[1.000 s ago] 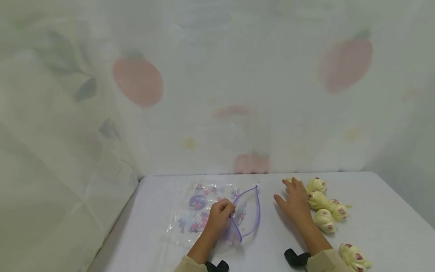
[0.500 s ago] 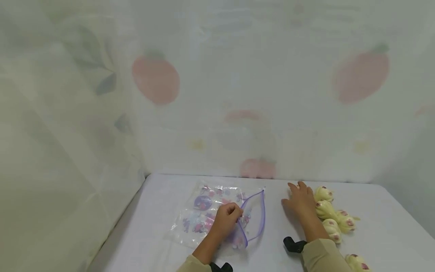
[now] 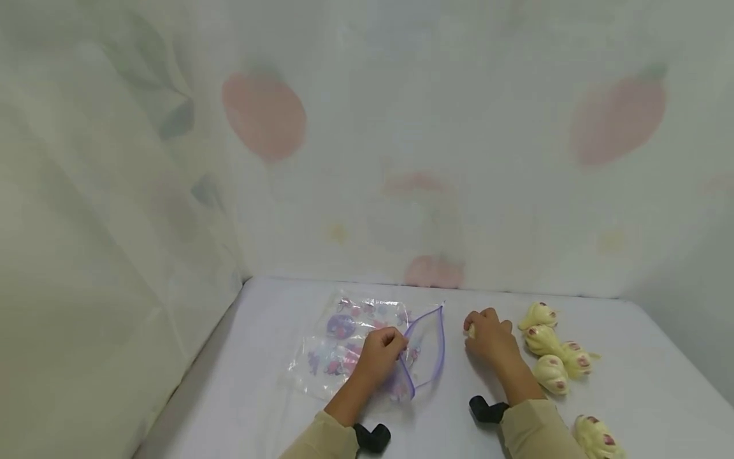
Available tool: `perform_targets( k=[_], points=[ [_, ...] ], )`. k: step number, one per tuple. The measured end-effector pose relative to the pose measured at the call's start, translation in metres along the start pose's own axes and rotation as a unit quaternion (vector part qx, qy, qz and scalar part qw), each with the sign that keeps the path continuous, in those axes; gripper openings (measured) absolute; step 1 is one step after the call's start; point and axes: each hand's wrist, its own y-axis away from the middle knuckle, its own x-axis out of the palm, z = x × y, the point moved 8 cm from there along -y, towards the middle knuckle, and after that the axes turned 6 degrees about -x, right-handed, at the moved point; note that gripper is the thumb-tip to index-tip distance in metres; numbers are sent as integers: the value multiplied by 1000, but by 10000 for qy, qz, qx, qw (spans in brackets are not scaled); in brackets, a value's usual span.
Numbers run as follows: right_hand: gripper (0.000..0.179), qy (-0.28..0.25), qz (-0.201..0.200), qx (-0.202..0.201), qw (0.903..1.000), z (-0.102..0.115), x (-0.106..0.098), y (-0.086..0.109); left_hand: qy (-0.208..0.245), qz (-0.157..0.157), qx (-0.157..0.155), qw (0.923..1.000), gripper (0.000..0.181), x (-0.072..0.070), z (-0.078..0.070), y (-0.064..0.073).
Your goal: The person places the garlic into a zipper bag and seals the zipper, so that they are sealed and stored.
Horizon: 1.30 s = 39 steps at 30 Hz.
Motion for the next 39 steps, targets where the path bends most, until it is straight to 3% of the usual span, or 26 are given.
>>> perform_targets(
  k=[9, 16, 23, 25, 33, 39],
  points=[
    [26, 322, 40, -179, 9993, 13, -1, 11, -79, 29, -22, 10000, 24, 0, 1, -2],
    [21, -152, 145, -373, 9991, 28, -3, 19, -311, 60, 98, 9995, 23, -5, -7, -4],
    [15, 209, 361, -380, 9984, 41, -2, 26, -331, 61, -40, 9994, 24, 4, 29, -17],
    [14, 350, 341, -330, 9983, 40, -1, 25, -326, 51, -27, 9995, 24, 5, 32, -17],
    [29, 429, 147, -14, 9990, 29, -4, 18, -463, 49, -38, 9989, 24, 7, 33, -15],
    [33, 684, 48, -51, 9976, 31, -8, 5, -440, -3, -66, 9990, 24, 2, 29, -22]
  ],
)
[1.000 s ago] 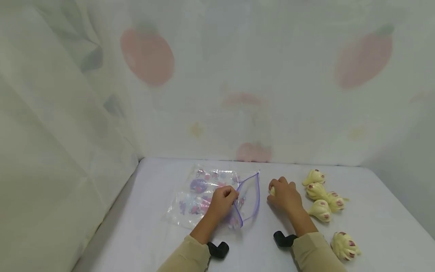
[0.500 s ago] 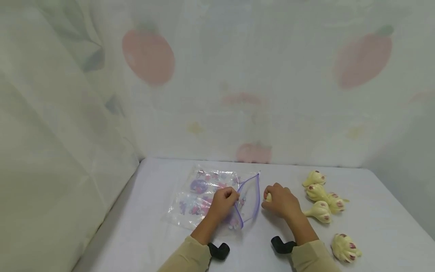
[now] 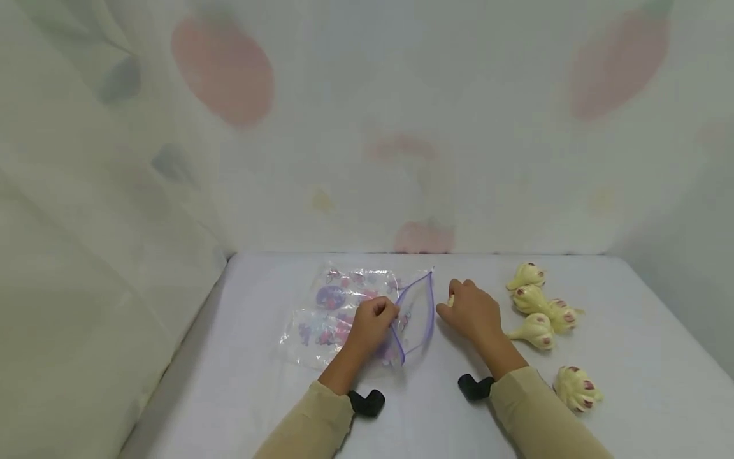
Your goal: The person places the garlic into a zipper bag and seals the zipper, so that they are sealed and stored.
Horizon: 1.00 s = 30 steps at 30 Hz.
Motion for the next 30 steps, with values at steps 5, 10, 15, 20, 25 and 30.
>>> perform_targets(
  k=[5, 10, 15, 20, 25, 30],
  points=[
    [30, 257, -237, -154, 9993, 6, -13, -18, 229, -140, 157, 9995, 25, -6, -10, -11],
    [28, 232, -130, -180, 9995, 8, -11, -20, 250, -149, 25, 9996, 25, -8, -8, -11],
    [25, 146, -194, -106, 9996, 8, -7, -13, 316, -77, -61, 9995, 26, -6, -3, -7],
    [23, 109, -204, -125, 9997, 6, -3, -8, 354, 14, -135, 9993, 27, -2, -1, -3],
    [21, 64, -300, -156, 9994, 4, -4, -8, 371, 30, -81, 9993, 26, -1, -3, -6],
    [21, -22, -232, -192, 9995, 4, -6, -7, 406, 50, -163, 9990, 26, 1, -4, -5]
  ],
)
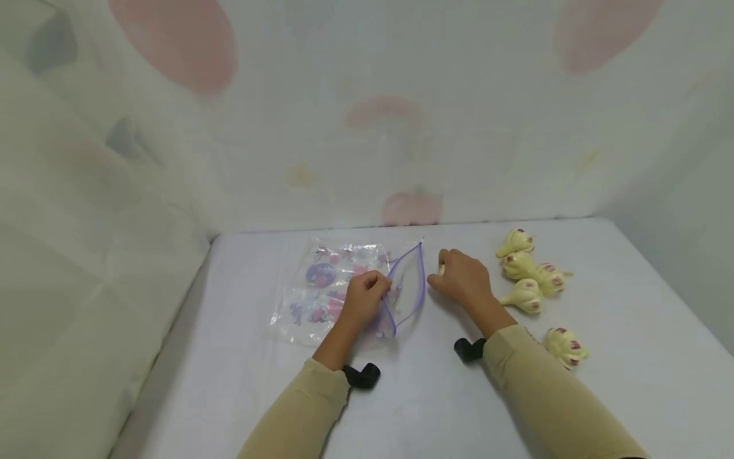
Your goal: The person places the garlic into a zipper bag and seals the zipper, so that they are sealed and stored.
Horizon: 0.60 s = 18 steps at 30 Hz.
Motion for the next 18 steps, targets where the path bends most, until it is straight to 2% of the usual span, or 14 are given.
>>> perform_targets(
  k=[1, 3, 8, 10, 13, 18],
  points=[
    [22, -10, 25, -12, 10000, 0, 0, 0, 24, -3, -15, 10000, 26, 0, 0, 0],
    [22, -26, 45, -23, 10000, 0, -1, 0, 38, 75, -56, 9999, 26, -1, -11, 4],
    [18, -62, -175, -25, 9998, -2, -11, 0, 23, 260, -10, 9997, 26, -2, -43, 13],
    [17, -123, -248, -6, 9996, -3, -14, 0, -15, 254, -18, 9997, 26, -1, -46, 11],
    [17, -185, -191, 81, 9996, -4, -12, 1, -79, 186, -124, 9997, 25, -1, -41, 8],
    [22, -144, 247, 308, 9991, -5, 1, 5, -6, 49, -174, 9998, 24, 3, -10, 1]
  ],
)
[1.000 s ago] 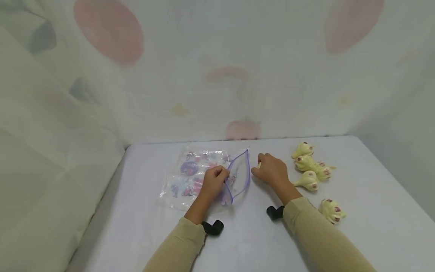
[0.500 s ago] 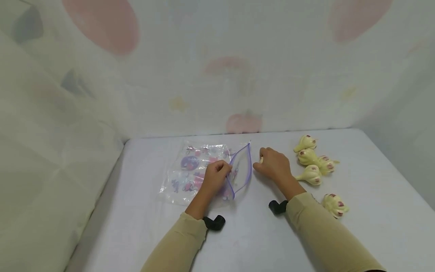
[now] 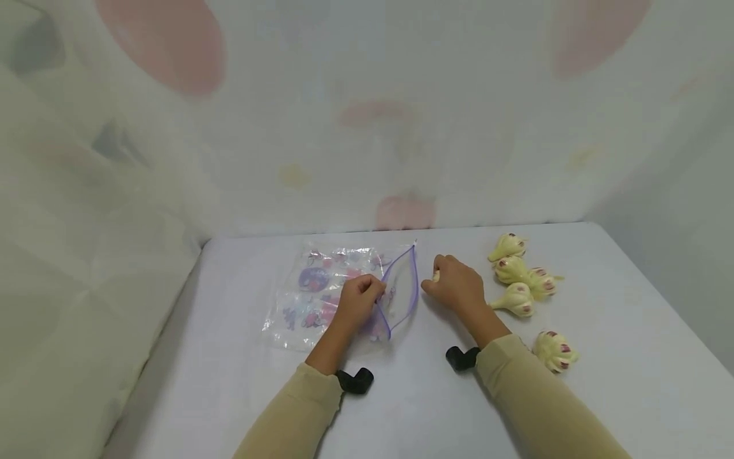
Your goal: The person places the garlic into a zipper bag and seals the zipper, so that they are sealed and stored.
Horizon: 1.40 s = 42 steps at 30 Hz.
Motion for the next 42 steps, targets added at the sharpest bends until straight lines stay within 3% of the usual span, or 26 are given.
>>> perform_targets(
  k=[3, 6, 10, 16, 22, 26, 30, 33, 42],
  points=[
    [26, -198, 130, 205, 9995, 0, 5, 0, -20, 3, 87, 10000, 23, -1, 11, -3],
    [30, -719, 192, 522, 9959, -7, 8, 4, -92, 144, 153, 9997, 23, 3, 14, -2],
    [35, -1828, 76, 688, 9807, -11, 5, 8, -147, 240, 180, 9994, 23, 4, 14, 0],
    [50, -3302, 150, 240, 9435, -2, -9, 12, -142, 134, 57, 9998, 22, 2, 18, 1],
    [58, -3865, 369, -437, 9205, 5, -15, 16, -171, 173, 13, 9997, 21, 3, 15, 0],
    [62, -4031, 518, -816, 9100, 14, -17, 16, -147, 229, 33, 9996, 21, 1, -3, 8],
    [57, -3781, 523, -1135, 9173, 28, -17, 16, -99, 226, 139, 9996, 21, -5, -24, 17],
    [55, -3455, 457, -1321, 9279, 39, -15, 14, -76, 181, 209, 9996, 20, -7, -28, 17],
    [56, -3167, 333, -1053, 9421, 51, 11, 11, 67, 225, 299, 9993, 22, -9, -24, 17]
  ],
)
